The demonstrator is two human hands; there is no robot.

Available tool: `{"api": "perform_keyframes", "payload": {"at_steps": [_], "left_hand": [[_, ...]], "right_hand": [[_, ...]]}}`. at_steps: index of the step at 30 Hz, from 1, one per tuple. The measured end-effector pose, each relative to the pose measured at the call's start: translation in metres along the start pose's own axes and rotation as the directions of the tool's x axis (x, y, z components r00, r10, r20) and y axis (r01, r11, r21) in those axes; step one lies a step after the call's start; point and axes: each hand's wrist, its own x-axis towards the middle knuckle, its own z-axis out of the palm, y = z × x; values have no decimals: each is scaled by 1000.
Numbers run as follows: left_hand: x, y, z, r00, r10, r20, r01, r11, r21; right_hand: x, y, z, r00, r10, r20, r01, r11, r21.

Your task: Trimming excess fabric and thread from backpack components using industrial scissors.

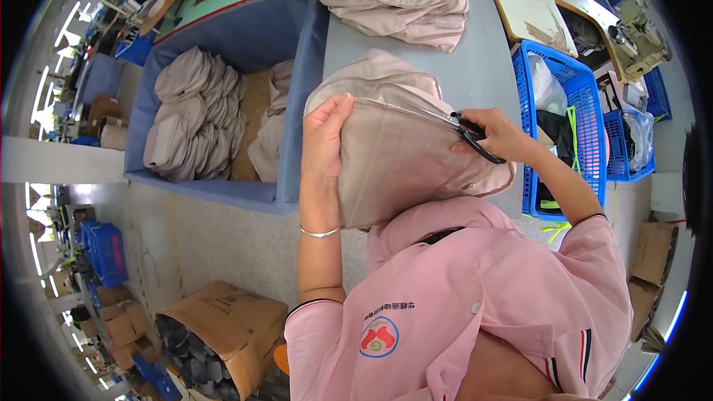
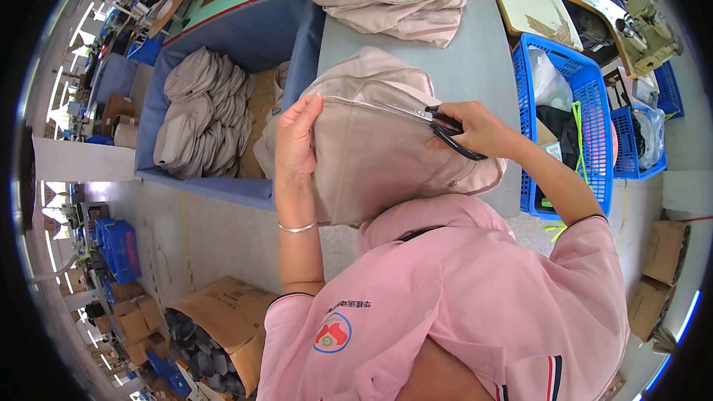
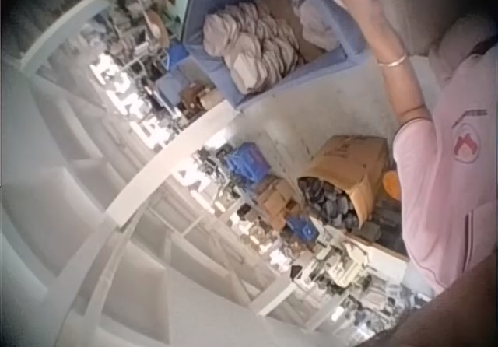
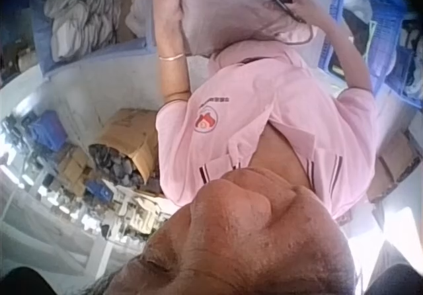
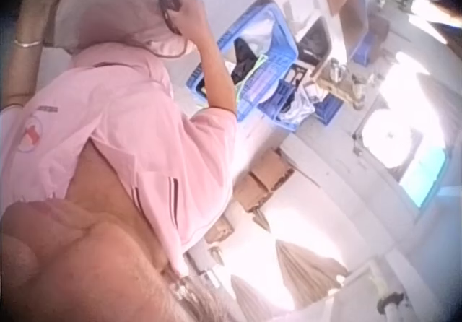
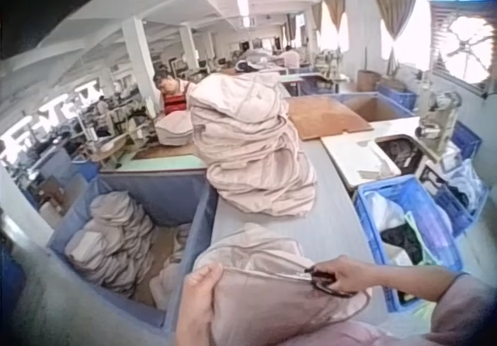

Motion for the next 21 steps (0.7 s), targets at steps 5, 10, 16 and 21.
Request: {"api": "perform_keyframes", "payload": {"at_steps": [5,10,16,21], "left_hand": [[-2,4,14,1000,-6,-12,6,1000,-7],[-11,18,38,987,44,158,-54,997,63],[-9,6,51,994,48,95,-57,994,98],[-9,4,69,994,66,87,-77,989,130]], "right_hand": [[-7,12,-3,1000,31,4,-31,999,34],[-13,12,-11,998,-16,-54,13,998,-67],[-12,-25,-31,973,-158,-168,104,952,-289],[4,-48,-55,825,-555,-110,303,598,-742]]}}
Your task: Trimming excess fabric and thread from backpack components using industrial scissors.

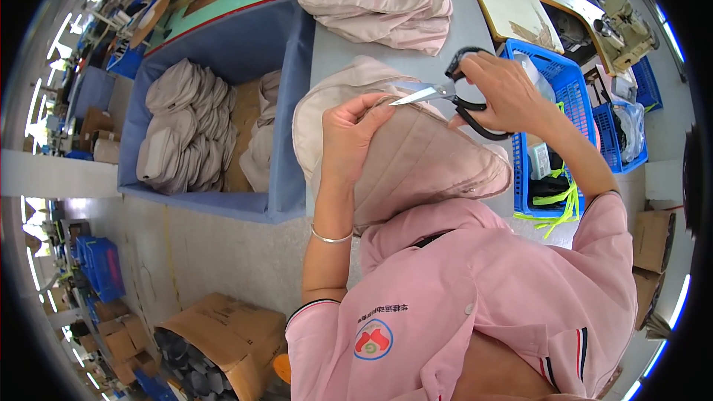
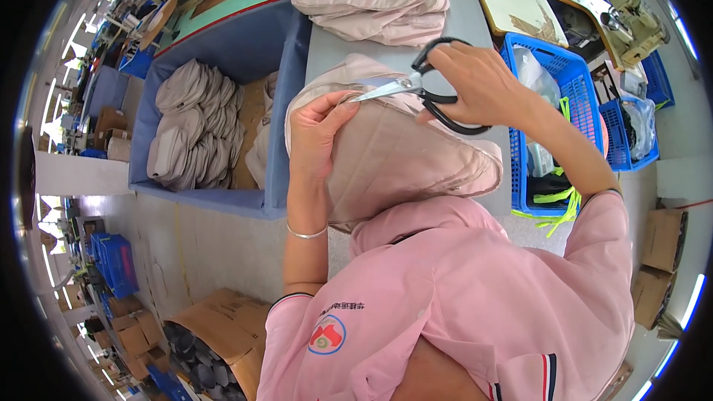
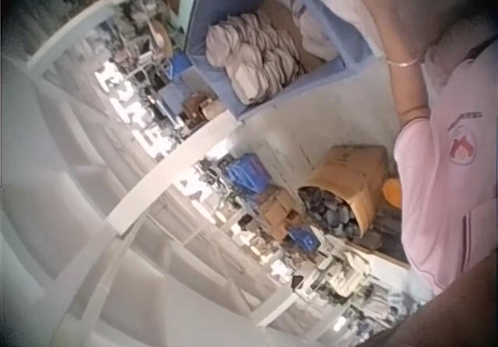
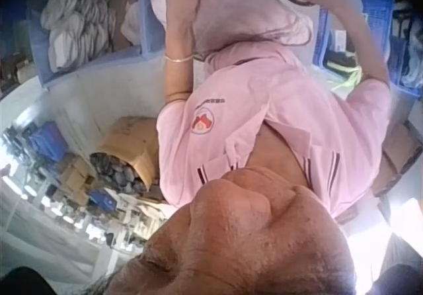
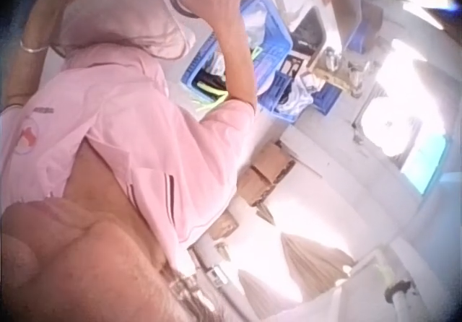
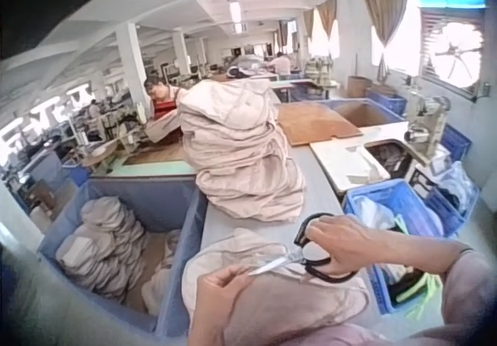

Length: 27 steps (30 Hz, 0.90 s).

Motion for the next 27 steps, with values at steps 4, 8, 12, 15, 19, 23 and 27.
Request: {"api": "perform_keyframes", "payload": {"at_steps": [4,8,12,15,19,23,27], "left_hand": [[1,1,5,1000,-10,-3,10,1000,-2],[2,3,7,999,-36,25,37,998,-45],[5,0,4,996,-73,49,75,996,-45],[8,-2,1,998,-56,22,56,998,-22],[25,-13,-50,967,-33,-254,38,999,14],[22,-55,-157,919,-93,-383,91,996,-24],[9,-84,-184,867,-111,-485,125,992,-2]], "right_hand": [[13,6,-7,994,-61,92,69,994,-86],[18,6,-14,977,-18,211,47,990,-131],[17,11,-12,975,-28,220,61,988,-144],[15,16,-5,967,-12,256,35,995,-88],[-15,51,19,944,242,223,-251,968,15],[-52,67,29,661,563,496,-750,501,431],[-122,83,97,533,653,538,-803,190,565]]}}
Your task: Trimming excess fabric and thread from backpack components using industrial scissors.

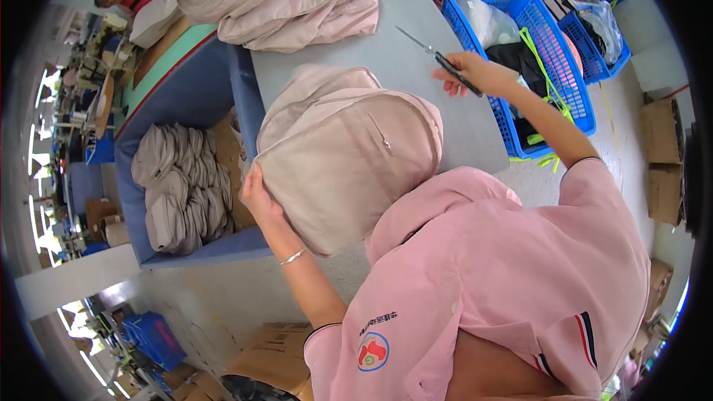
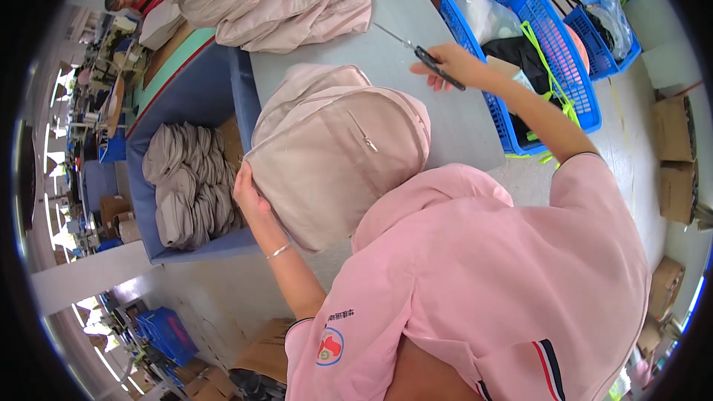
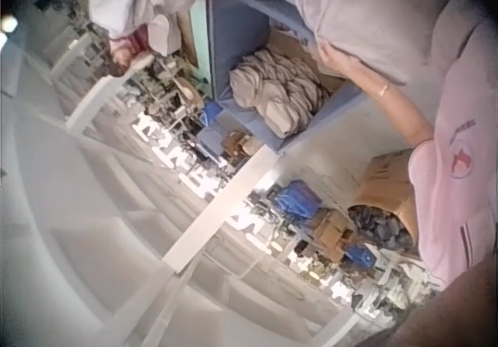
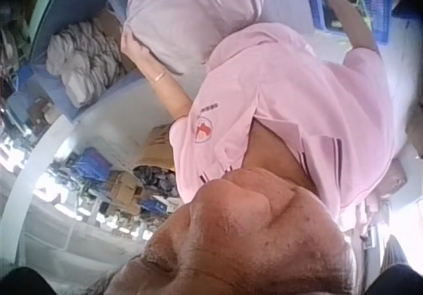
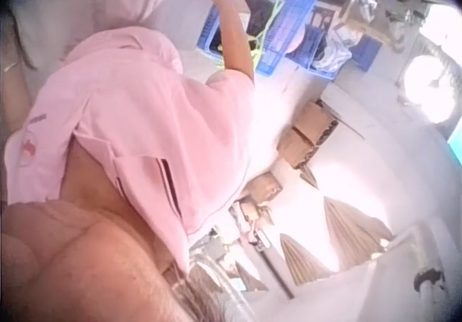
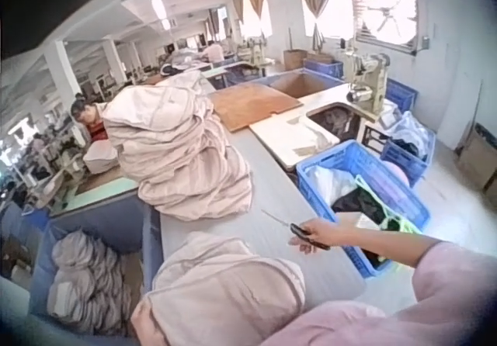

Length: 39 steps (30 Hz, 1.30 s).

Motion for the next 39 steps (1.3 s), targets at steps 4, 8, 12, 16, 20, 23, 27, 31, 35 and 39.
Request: {"api": "perform_keyframes", "payload": {"at_steps": [4,8,12,16,20,23,27,31,35,39], "left_hand": [[-37,-3,10,985,104,-138,-78,980,185],[-94,-23,4,939,252,-233,-120,876,467],[-130,-53,-20,935,228,-271,-53,847,529],[-136,-46,-27,963,133,-236,16,841,540],[-143,9,32,983,154,-104,-116,946,303],[-146,46,50,968,248,-20,-224,902,369],[-133,88,84,936,352,18,-343,898,275],[-95,153,121,885,465,0,-462,879,121],[-35,230,179,816,579,1,-578,814,53],[67,312,223,739,673,29,-671,739,-60]], "right_hand": [[-23,64,57,997,-38,-66,57,944,324],[-54,90,96,979,-9,-206,65,962,264],[-63,92,101,974,34,-222,89,850,519],[-62,82,102,988,5,-155,62,903,426],[-55,88,109,976,-71,-207,131,948,290],[-60,61,103,966,-166,-196,223,923,314],[-57,14,66,944,-169,-284,301,794,528],[-46,-48,21,848,-255,-464,514,605,608],[-22,-58,7,810,-254,-528,566,571,594],[-12,-35,32,881,-219,-420,457,625,633]]}}
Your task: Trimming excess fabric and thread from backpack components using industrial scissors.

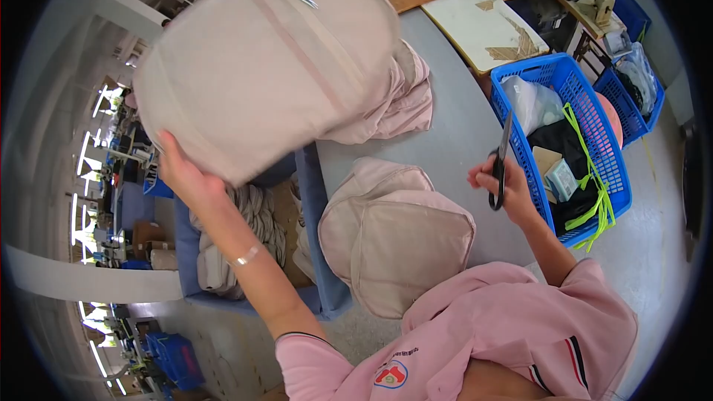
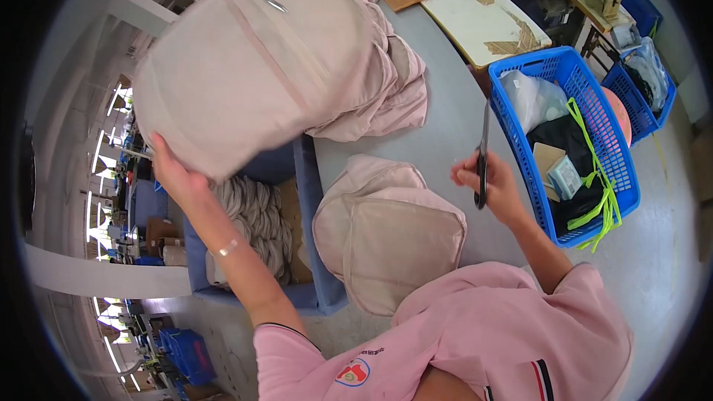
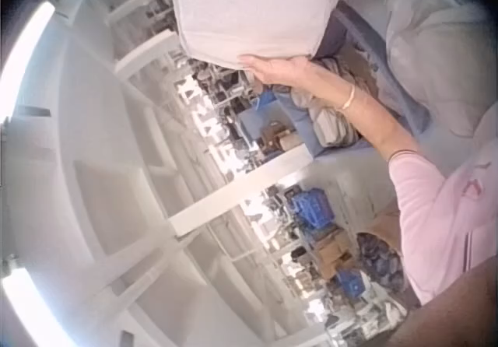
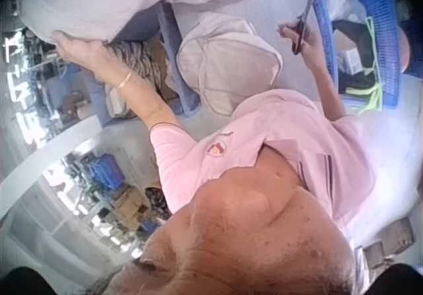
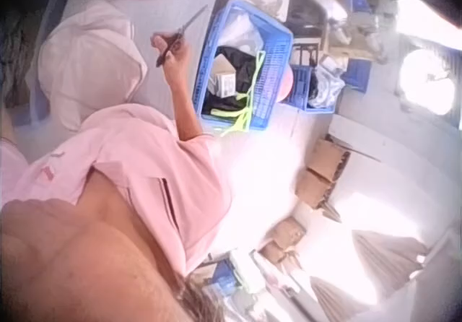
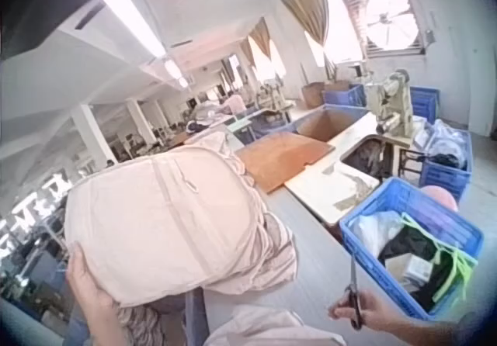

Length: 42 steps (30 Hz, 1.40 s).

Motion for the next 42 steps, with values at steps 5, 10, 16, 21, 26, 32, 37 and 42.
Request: {"api": "perform_keyframes", "payload": {"at_steps": [5,10,16,21,26,32,37,42], "left_hand": [[141,-21,52,995,67,69,-59,992,-113],[256,-57,112,987,141,81,-120,967,-226],[321,-173,169,880,422,219,-291,115,950],[309,-355,181,593,44,804,-793,202,575],[398,-340,142,621,293,727,-733,-111,671],[238,-274,174,699,55,713,-715,32,699],[192,-207,174,591,107,799,-806,121,580],[191,-212,158,635,54,771,-772,92,629]], "right_hand": [[-29,36,-26,973,205,-104,-216,970,-109],[-43,48,-37,889,349,-297,-392,915,-95],[-43,55,-22,829,426,-362,-483,872,-80],[-29,65,-7,808,497,-318,-549,830,-98],[-27,77,-12,847,501,-178,-527,836,-153],[-27,69,-18,858,434,-275,-508,797,-327],[-38,61,-19,890,406,-210,-457,785,-420],[-36,81,-18,900,392,-190,-434,844,-316]]}}
